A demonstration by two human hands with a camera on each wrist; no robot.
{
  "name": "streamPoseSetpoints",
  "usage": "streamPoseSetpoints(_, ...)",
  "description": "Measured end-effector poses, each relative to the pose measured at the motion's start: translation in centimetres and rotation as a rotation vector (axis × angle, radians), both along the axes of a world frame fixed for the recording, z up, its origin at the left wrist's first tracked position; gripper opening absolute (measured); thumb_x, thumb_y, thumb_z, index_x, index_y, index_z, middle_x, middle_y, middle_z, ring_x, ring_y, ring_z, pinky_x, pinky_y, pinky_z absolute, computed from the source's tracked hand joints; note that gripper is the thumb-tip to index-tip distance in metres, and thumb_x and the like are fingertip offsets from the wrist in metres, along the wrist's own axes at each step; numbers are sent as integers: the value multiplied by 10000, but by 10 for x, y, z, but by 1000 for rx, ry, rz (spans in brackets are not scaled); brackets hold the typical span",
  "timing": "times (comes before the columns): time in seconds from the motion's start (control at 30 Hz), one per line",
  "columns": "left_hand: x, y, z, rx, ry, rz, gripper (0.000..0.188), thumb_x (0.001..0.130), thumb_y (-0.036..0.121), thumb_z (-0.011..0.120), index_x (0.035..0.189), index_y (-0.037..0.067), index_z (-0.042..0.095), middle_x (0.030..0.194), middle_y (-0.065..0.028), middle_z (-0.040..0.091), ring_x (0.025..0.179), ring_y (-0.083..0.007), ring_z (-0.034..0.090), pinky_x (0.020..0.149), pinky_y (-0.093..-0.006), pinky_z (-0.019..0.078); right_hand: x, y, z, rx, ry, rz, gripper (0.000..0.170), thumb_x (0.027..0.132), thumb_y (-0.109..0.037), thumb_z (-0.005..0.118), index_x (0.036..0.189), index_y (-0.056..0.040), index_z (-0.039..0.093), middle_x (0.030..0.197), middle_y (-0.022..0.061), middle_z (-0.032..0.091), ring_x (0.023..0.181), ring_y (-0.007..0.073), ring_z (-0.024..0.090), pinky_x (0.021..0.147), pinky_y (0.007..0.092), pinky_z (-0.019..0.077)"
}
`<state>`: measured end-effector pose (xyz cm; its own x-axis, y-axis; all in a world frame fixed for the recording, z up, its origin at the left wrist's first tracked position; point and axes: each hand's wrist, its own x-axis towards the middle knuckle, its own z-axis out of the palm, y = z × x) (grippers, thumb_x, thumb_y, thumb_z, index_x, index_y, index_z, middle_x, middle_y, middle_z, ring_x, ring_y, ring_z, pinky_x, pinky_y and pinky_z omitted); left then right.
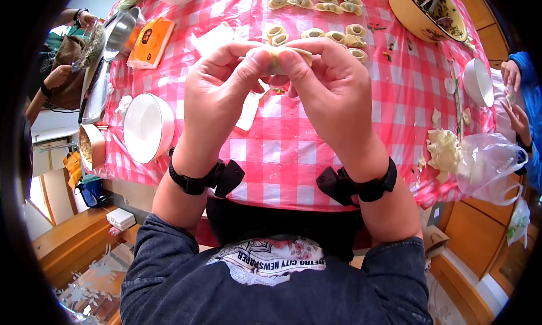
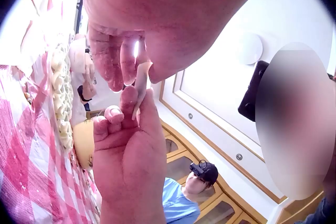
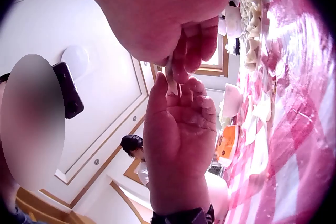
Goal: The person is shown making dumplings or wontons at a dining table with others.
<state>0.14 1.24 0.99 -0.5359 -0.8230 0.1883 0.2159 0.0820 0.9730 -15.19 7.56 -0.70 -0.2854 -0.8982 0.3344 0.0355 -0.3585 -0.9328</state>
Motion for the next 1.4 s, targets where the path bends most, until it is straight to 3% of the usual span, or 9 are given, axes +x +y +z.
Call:
streamPoseSetpoints(0.07, -1, 1, -2, -23, -17, 82, 224, 956, 170, 671, 1050, -32, 672, 885, -88, 724, 772, -110, 696, 691, -219, 557, 0, 0, 0, -3, -19, 7, 187, 973, -127, 637, 1072, 31, 640, 850, 75, 707, 743, 104, 690, 589, 204, 522)
streamPoseSetpoints(0.2, 2, 0, -1, -18, -51, 59, 253, 953, 197, 680, 1053, -35, 670, 878, -84, 722, 776, -105, 693, 688, -220, 556, 1, 2, 3, 19, -10, 23, 188, 975, -125, 632, 1077, 33, 637, 881, 91, 716, 781, 132, 714, 594, 204, 531)
streamPoseSetpoints(0.47, -4, -1, -9, 92, 21, 49, 270, 959, 229, 676, 1025, -32, 664, 840, -58, 708, 734, -77, 656, 655, -207, 531, -2, 1, 2, 10, -54, -5, 200, 977, -146, 634, 1085, 22, 643, 866, 92, 721, 758, 116, 708, 590, 198, 529)
streamPoseSetpoints(0.8, -1, 1, -5, -10, -52, 27, 245, 963, 220, 671, 969, -25, 674, 809, -43, 701, 718, -58, 638, 639, -192, 508, -2, 0, 0, -12, -65, -22, 201, 978, -152, 633, 1084, 18, 645, 833, 87, 720, 679, 75, 666, 581, 191, 524)
streamPoseSetpoints(1.33, -1, 2, 0, 26, -72, -14, 231, 965, 196, 667, 978, -35, 668, 845, -58, 715, 765, -65, 650, 682, -202, 519, -3, 0, 4, 28, -112, -57, 193, 977, -146, 635, 1072, 23, 634, 839, 97, 719, 708, 91, 684, 575, 188, 509)
streamPoseSetpoints(1.4, 0, 1, -1, 25, -84, -29, 229, 965, 193, 667, 982, -36, 667, 856, -65, 719, 768, -68, 653, 684, -206, 522, -3, 1, 4, 33, -101, -60, 210, 997, -158, 601, 1101, 17, 653, 903, 94, 718, 715, 104, 671, 575, 212, 505)
